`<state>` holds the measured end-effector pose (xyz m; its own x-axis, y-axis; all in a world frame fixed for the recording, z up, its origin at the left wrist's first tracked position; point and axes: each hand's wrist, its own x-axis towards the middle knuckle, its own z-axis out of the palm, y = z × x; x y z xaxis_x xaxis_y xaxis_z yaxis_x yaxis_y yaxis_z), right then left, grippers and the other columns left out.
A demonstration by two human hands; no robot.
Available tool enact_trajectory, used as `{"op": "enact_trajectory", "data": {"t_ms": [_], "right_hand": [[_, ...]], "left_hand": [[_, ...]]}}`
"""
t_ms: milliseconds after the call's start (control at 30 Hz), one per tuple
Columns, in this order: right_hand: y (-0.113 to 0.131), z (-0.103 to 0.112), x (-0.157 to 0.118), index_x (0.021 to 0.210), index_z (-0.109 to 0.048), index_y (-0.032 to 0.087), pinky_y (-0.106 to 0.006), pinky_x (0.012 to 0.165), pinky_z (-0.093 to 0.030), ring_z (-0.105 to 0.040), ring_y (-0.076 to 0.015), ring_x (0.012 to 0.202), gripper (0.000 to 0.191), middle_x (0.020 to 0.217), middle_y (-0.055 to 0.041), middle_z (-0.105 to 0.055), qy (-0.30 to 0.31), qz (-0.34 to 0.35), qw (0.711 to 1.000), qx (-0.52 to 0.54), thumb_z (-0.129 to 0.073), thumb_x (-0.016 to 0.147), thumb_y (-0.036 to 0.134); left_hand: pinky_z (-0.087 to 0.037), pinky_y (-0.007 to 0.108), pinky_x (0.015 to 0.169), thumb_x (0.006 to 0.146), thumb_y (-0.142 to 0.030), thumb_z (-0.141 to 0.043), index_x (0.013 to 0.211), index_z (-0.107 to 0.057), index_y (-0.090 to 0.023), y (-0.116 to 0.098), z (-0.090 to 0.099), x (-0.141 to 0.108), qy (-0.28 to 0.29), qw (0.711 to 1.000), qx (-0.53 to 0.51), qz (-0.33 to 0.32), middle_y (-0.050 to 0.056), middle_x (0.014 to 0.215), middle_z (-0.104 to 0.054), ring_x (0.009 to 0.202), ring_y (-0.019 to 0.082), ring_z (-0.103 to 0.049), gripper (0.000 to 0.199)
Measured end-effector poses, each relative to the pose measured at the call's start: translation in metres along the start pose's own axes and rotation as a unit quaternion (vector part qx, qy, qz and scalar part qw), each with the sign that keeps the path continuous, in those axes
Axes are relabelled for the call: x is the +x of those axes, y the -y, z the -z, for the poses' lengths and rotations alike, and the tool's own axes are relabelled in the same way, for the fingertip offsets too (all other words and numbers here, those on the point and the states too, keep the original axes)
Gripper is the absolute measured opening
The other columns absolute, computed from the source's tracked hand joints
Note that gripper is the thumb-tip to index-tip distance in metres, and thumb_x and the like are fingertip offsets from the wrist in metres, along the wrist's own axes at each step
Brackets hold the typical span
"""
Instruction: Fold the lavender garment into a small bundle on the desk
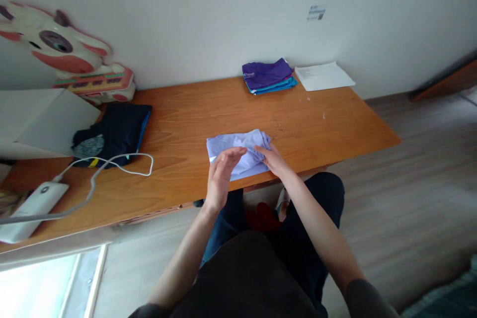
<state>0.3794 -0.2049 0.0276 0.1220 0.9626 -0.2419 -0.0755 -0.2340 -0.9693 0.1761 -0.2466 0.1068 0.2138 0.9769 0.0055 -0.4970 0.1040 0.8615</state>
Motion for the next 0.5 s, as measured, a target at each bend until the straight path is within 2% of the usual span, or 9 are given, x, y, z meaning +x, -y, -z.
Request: {"op": "enact_trajectory", "data": {"t_ms": [67, 100, 133, 233, 267, 333, 433, 500], "right_hand": [[-0.002, -0.002, 0.0, 0.152, -0.061, 0.027, -0.059, 0.103, -0.067, -0.071, -0.0372, 0.133, 0.067, 0.149, -0.0124, -0.073, -0.02, 0.015, 1.0, -0.003, -0.074, 0.089, 0.046], [0.0, -0.004, -0.001, 0.153, -0.06, 0.028, -0.058, 0.098, -0.069, -0.072, -0.0368, 0.129, 0.067, 0.147, -0.0113, -0.073, -0.022, 0.022, 1.0, 0.001, -0.072, 0.088, 0.043], [0.004, -0.006, -0.003, 0.155, -0.059, 0.03, -0.055, 0.091, -0.072, -0.074, -0.0357, 0.123, 0.07, 0.146, -0.0098, -0.074, -0.02, 0.029, 0.999, 0.01, -0.071, 0.087, 0.04], [0.024, -0.015, -0.014, 0.163, -0.051, 0.038, -0.038, 0.061, -0.071, -0.076, -0.0295, 0.107, 0.082, 0.145, -0.0054, -0.071, 0.0, 0.041, 0.997, 0.058, -0.071, 0.084, 0.033], [0.032, -0.018, -0.018, 0.163, -0.05, 0.04, -0.034, 0.056, -0.069, -0.075, -0.0277, 0.105, 0.084, 0.146, -0.0043, -0.07, 0.01, 0.048, 0.996, 0.075, -0.071, 0.083, 0.031], [0.048, -0.025, -0.025, 0.164, -0.048, 0.043, -0.03, 0.054, -0.069, -0.074, -0.0249, 0.104, 0.086, 0.148, -0.0025, -0.068, 0.03, 0.06, 0.992, 0.104, -0.072, 0.082, 0.027], [0.067, -0.031, -0.03, 0.165, -0.045, 0.045, -0.031, 0.059, -0.072, -0.074, -0.0219, 0.103, 0.089, 0.148, -0.0004, -0.067, 0.049, 0.068, 0.986, 0.145, -0.072, 0.082, 0.023], [0.073, -0.032, -0.03, 0.166, -0.042, 0.046, -0.03, 0.059, -0.071, -0.074, -0.0209, 0.102, 0.091, 0.149, 0.0005, -0.066, 0.052, 0.079, 0.983, 0.155, -0.071, 0.083, 0.022]], "left_hand": [[-0.048, 0.052, 0.125, 0.102, -0.055, -0.071, 0.1, -0.083, -0.019, 0.016, 0.005, -0.031, -0.061, 0.998, 0.008, 0.003, 0.011, 0.106, -0.081, 0.11, 0.03, -0.078, 0.038], [-0.045, 0.053, 0.128, 0.101, -0.052, -0.073, 0.094, -0.083, -0.02, 0.025, 0.006, -0.048, -0.068, 0.997, 0.03, 0.007, 0.009, 0.097, -0.08, 0.099, 0.028, -0.078, 0.034], [-0.038, 0.055, 0.133, 0.1, -0.049, -0.076, 0.089, -0.083, -0.022, 0.033, 0.006, -0.063, -0.048, 0.997, 0.062, 0.017, 0.007, 0.089, -0.078, 0.09, 0.026, -0.076, 0.03], [-0.016, 0.061, 0.141, 0.097, -0.037, -0.079, 0.084, -0.084, -0.026, 0.049, -0.001, -0.092, 0.101, 0.976, 0.186, 0.039, 0.004, 0.082, -0.078, 0.081, 0.024, -0.074, 0.018], [-0.012, 0.061, 0.142, 0.096, -0.034, -0.08, 0.085, -0.085, -0.028, 0.052, -0.003, -0.095, 0.14, 0.965, 0.219, 0.038, 0.004, 0.082, -0.079, 0.081, 0.025, -0.074, 0.013], [-0.011, 0.062, 0.142, 0.092, -0.029, -0.084, 0.087, -0.086, -0.031, 0.052, -0.006, -0.09, 0.169, 0.952, 0.255, 0.029, 0.003, 0.082, -0.079, 0.083, 0.026, -0.074, 0.006], [-0.014, 0.064, 0.14, 0.086, -0.027, -0.089, 0.087, -0.087, -0.034, 0.047, 0.002, -0.073, 0.144, 0.954, 0.262, 0.023, 0.002, 0.083, -0.079, 0.083, 0.028, -0.074, 0.007], [-0.015, 0.065, 0.14, 0.082, -0.027, -0.092, 0.083, -0.086, -0.034, 0.042, 0.013, -0.066, 0.106, 0.96, 0.259, 0.032, 0.001, 0.082, -0.079, 0.083, 0.028, -0.073, 0.009]]}}
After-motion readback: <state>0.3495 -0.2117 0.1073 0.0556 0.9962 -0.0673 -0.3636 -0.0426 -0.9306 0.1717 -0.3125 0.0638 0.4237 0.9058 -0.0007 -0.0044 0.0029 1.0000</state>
